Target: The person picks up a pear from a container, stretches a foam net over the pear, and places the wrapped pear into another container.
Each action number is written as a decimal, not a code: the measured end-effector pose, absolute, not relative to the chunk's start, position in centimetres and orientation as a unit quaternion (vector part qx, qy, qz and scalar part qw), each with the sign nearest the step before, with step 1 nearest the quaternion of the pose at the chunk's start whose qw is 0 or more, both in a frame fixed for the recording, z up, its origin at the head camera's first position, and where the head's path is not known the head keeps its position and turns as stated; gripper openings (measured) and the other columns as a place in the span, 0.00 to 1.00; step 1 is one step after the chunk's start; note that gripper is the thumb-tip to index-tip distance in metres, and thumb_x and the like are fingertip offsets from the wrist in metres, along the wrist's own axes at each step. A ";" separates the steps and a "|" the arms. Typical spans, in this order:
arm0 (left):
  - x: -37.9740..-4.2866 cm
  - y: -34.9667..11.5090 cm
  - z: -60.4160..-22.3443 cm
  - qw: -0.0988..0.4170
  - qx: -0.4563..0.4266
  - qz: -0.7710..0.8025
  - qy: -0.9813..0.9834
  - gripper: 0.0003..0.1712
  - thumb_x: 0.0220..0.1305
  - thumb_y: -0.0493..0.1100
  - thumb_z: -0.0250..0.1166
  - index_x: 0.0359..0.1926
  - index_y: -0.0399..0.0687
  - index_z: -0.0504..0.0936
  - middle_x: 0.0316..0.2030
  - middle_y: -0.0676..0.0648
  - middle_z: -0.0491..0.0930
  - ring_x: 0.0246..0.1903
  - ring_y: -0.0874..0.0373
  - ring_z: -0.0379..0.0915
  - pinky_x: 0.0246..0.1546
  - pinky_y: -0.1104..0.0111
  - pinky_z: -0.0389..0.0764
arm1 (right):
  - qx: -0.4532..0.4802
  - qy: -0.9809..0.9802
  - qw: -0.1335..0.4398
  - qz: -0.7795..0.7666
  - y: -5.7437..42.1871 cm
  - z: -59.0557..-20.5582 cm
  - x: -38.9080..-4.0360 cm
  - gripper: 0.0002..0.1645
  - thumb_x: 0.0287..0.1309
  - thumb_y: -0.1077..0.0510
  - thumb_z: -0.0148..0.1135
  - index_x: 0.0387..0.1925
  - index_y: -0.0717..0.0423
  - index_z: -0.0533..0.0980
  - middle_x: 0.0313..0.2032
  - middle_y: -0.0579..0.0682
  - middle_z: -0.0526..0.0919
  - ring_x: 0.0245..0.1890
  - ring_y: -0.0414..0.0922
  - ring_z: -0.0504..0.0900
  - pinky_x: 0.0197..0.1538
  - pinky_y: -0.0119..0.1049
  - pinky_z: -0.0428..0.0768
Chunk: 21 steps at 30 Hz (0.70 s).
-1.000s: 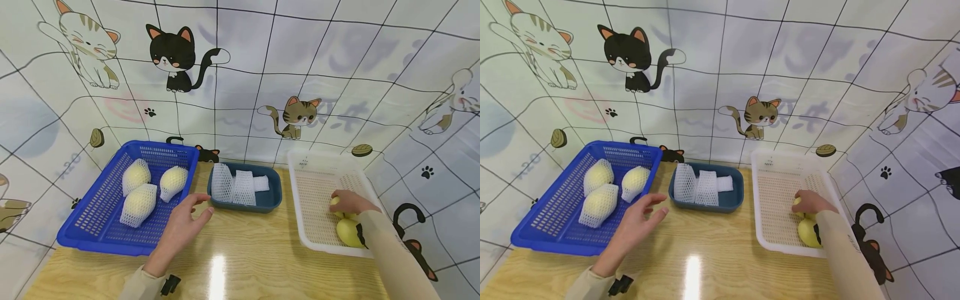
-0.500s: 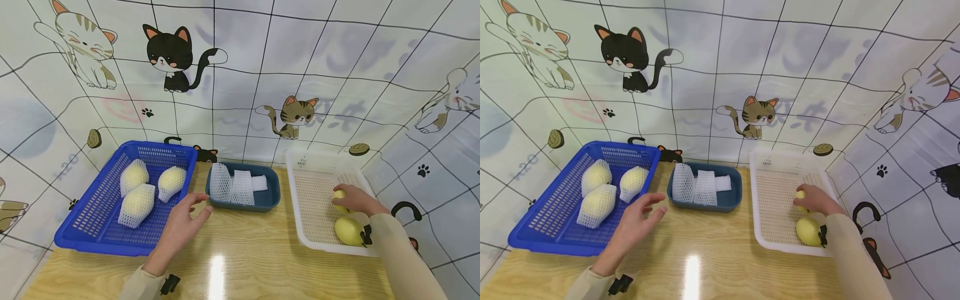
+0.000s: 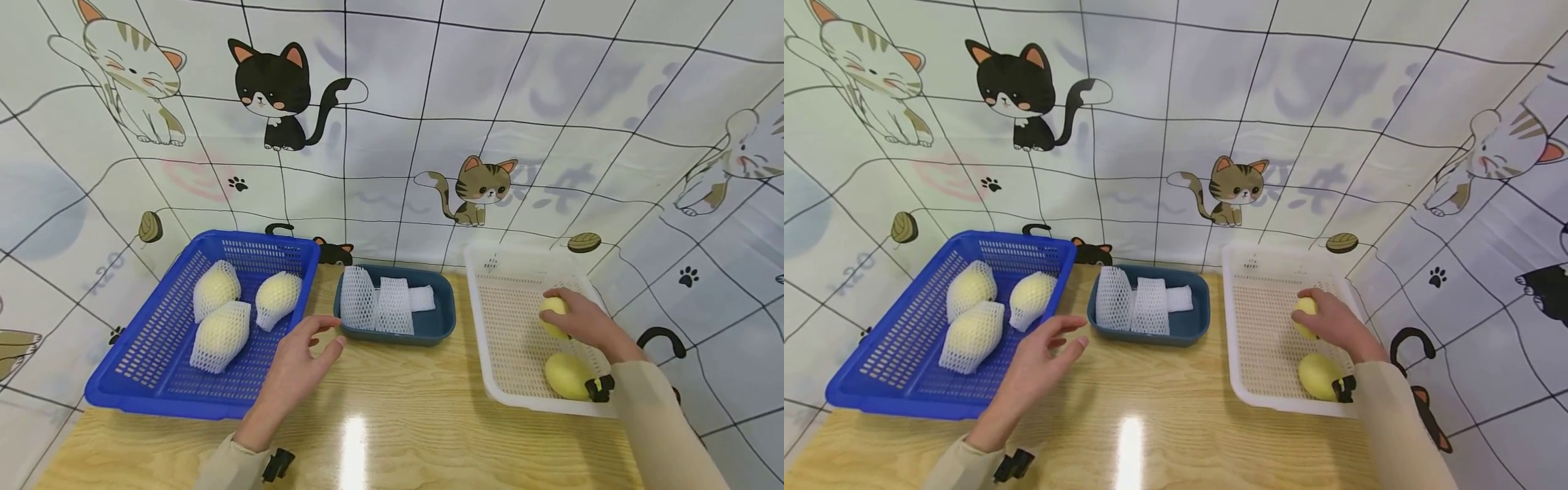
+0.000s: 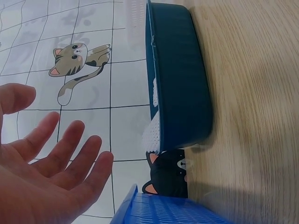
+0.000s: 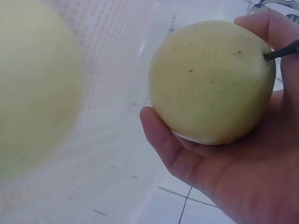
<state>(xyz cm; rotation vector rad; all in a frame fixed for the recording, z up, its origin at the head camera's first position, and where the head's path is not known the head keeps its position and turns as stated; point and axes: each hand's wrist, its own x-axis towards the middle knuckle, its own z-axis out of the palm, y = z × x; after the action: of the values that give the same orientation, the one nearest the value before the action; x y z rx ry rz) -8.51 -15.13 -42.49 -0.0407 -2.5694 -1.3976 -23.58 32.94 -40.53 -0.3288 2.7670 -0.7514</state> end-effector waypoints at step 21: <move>-8.9 -13.4 -42.8 0.115 -0.054 -0.488 -0.864 0.23 0.67 0.39 0.69 0.61 0.40 0.78 0.57 0.44 0.83 0.60 0.46 0.77 0.56 0.50 0.80 | -0.085 0.853 0.072 -0.511 25.1 -37.1 -19.4 0.37 0.81 0.40 0.43 0.74 0.63 0.59 0.55 0.64 0.71 0.42 0.47 0.82 0.42 0.39 0.87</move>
<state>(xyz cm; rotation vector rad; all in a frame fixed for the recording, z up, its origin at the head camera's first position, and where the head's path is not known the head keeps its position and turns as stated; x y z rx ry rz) -8.92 -13.39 -42.79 -0.1584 -2.5310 -1.4303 -19.38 25.06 -37.11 -0.2561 2.5626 -1.5345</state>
